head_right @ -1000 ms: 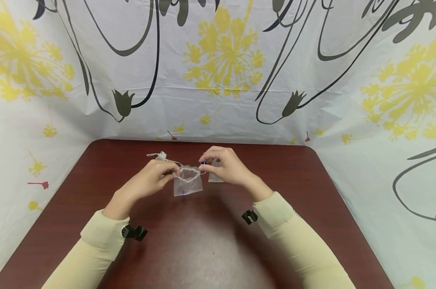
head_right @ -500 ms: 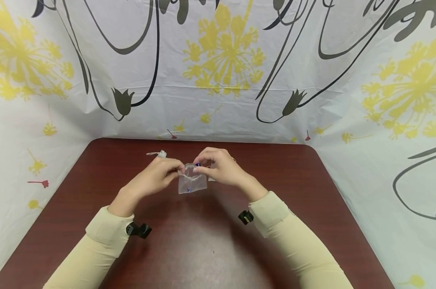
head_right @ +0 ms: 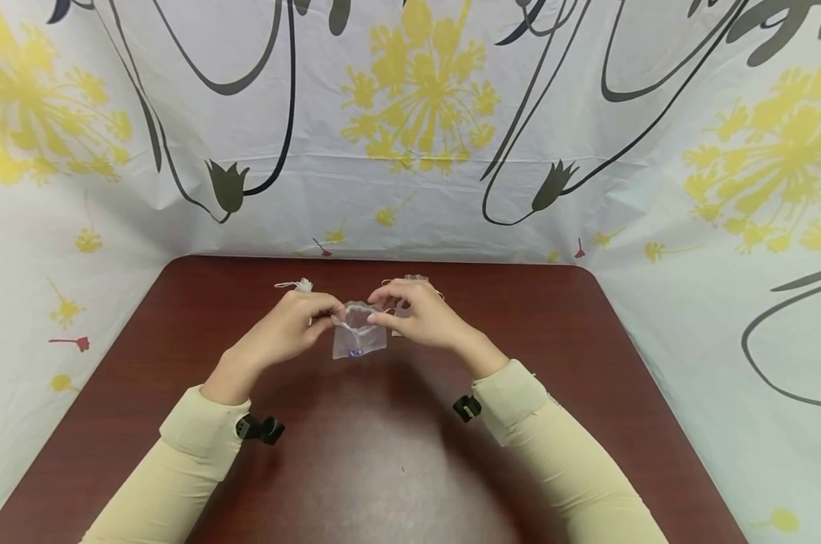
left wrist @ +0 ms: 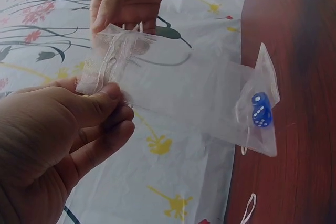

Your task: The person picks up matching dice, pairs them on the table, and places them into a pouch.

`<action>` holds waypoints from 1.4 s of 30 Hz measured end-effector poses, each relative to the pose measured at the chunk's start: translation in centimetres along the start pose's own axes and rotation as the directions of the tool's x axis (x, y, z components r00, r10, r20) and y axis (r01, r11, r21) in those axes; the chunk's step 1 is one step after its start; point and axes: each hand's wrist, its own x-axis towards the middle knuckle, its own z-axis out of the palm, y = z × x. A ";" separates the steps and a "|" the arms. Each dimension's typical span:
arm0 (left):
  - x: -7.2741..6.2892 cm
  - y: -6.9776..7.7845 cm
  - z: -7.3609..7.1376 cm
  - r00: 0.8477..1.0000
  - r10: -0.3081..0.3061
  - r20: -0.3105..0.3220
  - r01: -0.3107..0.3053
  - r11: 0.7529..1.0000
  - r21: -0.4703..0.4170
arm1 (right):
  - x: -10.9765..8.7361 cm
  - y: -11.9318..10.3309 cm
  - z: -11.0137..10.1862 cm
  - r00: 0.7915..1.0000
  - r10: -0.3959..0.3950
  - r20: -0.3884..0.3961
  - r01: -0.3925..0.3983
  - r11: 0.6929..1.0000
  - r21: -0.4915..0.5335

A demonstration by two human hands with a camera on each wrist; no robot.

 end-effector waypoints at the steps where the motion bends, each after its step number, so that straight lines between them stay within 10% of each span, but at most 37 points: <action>1: 0.0 0.0 -0.1 1.000 0.000 -0.007 0.000 1.000 0.000 | -0.1 0.0 -0.1 1.000 0.009 0.012 -0.009 1.000 0.008; 16: -0.6 -0.7 -1.0 0.985 -0.054 -0.161 0.054 0.999 -0.005 | -0.3 0.6 -0.1 0.997 0.031 -0.066 -0.027 0.998 0.060; 30: -2.2 -2.1 -2.1 0.953 0.021 -0.304 -0.001 0.998 0.066 | -1.0 2.0 -0.4 0.984 0.025 -0.176 -0.025 1.000 0.000; 42: -2.8 -2.4 -2.8 0.976 -0.005 -0.218 0.033 0.992 0.123 | -1.4 2.5 -0.5 0.976 0.030 -0.215 -0.047 0.996 -0.073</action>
